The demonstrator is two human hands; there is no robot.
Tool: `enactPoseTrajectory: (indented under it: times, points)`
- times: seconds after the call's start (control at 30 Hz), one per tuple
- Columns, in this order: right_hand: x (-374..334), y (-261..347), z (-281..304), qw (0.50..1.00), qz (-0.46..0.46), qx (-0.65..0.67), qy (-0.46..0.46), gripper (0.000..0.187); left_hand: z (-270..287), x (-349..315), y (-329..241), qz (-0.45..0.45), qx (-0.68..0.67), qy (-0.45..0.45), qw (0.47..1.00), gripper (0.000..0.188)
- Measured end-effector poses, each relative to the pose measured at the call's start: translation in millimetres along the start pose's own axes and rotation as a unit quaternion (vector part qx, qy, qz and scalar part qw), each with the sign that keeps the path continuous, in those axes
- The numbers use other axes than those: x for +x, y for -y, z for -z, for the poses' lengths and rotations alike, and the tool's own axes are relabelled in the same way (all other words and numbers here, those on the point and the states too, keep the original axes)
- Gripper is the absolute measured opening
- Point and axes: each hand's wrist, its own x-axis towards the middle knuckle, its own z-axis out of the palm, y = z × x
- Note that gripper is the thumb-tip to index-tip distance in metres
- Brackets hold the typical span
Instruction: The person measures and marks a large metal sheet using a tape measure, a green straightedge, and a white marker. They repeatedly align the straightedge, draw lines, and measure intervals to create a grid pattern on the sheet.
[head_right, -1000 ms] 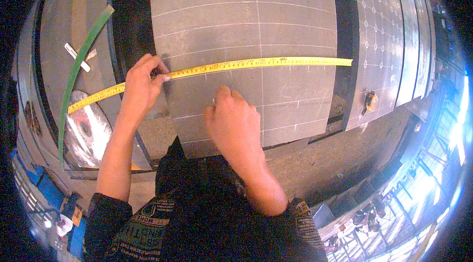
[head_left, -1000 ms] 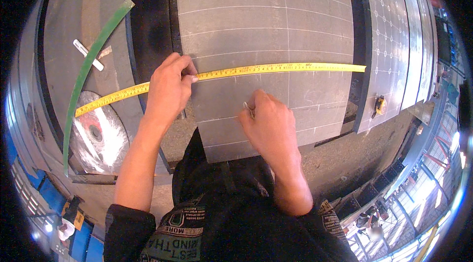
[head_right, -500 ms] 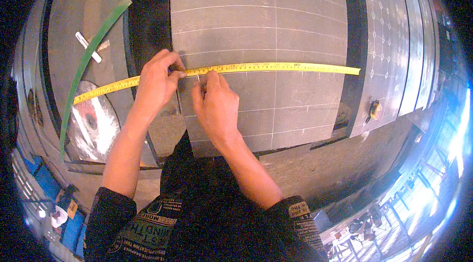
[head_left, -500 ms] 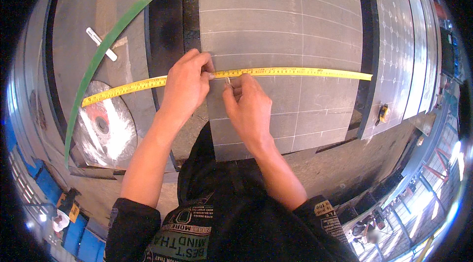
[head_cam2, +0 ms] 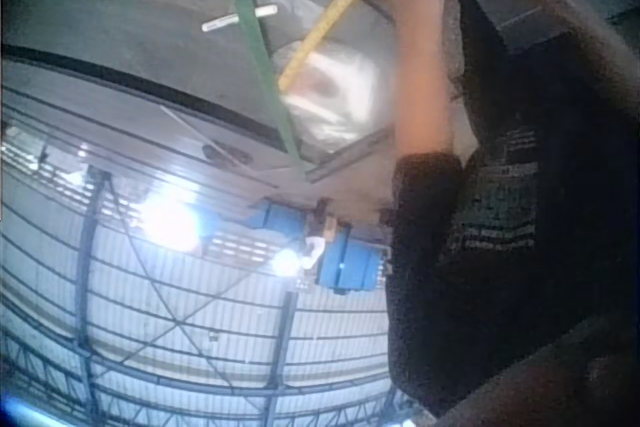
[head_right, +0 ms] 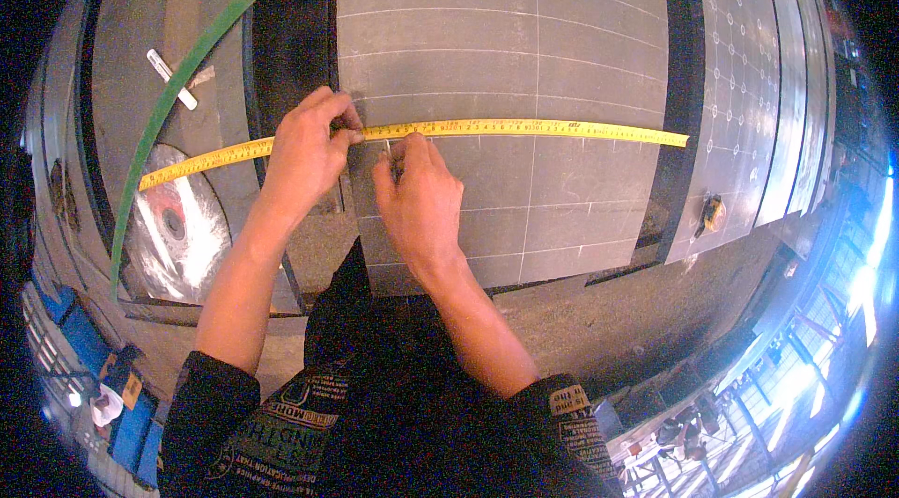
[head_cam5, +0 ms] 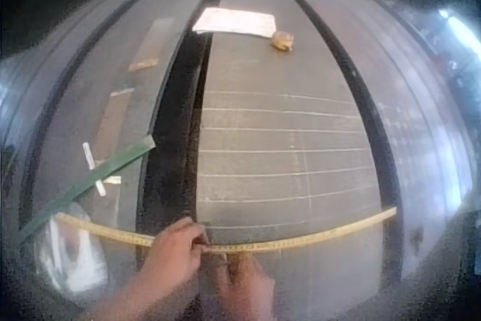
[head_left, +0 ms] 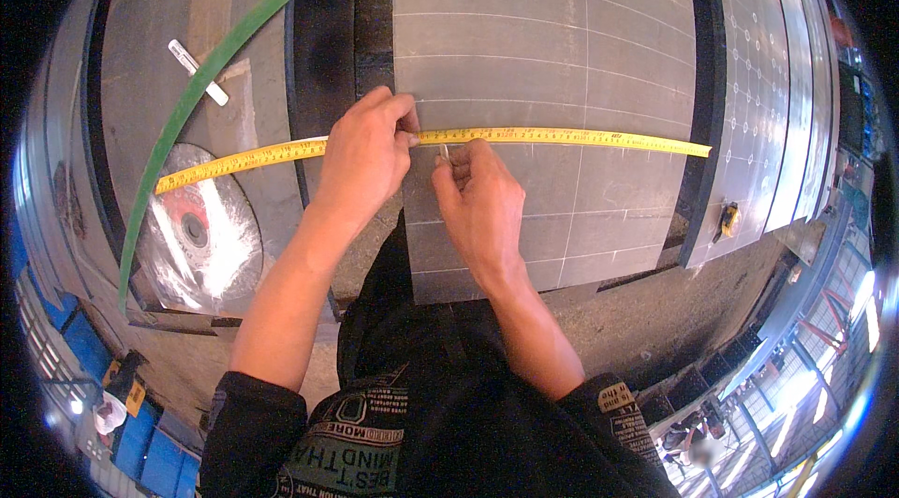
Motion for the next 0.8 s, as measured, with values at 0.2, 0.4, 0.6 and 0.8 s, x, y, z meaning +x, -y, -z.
enactPoseTrajectory:
  times: [0.2,0.4,0.6,0.8]
  points:
    - [0,-6,-3,1.000,0.020,0.007,0.009,0.017,0,0,0,0.004,-0.002,0.006,1.000,0.013]
    - [2,0,-2,1.000,0.010,-0.004,-0.002,0.016,2,1,-2,0.015,0.000,0.012,1.000,0.013]
    - [5,12,-2,0.995,0.026,-0.097,0.024,0.016,-2,2,2,-0.009,0.001,0.007,1.000,0.014]
    - [-24,38,72,0.944,0.003,-0.188,0.273,0.022,-1,2,4,0.010,0.011,0.016,1.000,0.014]
